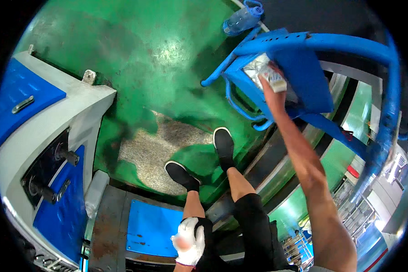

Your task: The person places shoes into an industrial pressing machine, operates the machine controls by pressing buttons, removes the shoes, and wipes them using a cloth and liquid from a small bottle.

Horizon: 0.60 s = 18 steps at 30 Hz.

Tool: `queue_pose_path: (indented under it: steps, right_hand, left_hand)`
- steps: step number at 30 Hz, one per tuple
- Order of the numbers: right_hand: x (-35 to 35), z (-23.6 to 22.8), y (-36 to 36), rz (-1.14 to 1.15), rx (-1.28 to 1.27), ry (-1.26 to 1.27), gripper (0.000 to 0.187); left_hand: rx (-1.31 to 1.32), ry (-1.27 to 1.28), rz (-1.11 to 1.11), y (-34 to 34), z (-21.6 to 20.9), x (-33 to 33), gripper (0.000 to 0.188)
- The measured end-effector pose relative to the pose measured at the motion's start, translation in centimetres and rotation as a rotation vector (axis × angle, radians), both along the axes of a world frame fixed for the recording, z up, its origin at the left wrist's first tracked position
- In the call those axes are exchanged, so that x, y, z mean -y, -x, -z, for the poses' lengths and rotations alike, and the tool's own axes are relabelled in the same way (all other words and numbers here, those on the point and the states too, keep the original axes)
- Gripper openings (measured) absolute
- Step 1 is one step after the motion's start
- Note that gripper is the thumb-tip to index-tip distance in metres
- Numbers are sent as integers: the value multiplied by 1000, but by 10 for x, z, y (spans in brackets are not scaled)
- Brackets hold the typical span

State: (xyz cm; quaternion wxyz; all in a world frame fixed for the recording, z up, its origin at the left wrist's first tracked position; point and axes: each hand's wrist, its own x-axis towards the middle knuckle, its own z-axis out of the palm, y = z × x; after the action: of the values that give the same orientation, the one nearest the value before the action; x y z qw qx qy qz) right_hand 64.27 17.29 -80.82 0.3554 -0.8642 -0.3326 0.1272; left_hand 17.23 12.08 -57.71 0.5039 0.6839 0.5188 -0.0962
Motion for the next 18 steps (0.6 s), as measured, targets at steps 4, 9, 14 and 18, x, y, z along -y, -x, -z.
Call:
queue_pose_path:
  steps: [4,9,14,18]
  right_hand:
    - [27,-69,81,12,-347,-56,49]
    - [62,-200,191,-145,-784,-20,48]
    - [58,-354,232,-627,-564,129,54]
    - [53,-442,256,-949,-583,56,45]
  left_hand:
    - [-78,-116,53,5,-9,22,28]
    - [3,-180,-104,-15,-28,41,25]
    - [438,110,-678,-53,-137,19,47]
    - [490,60,-600,-27,-228,16,59]
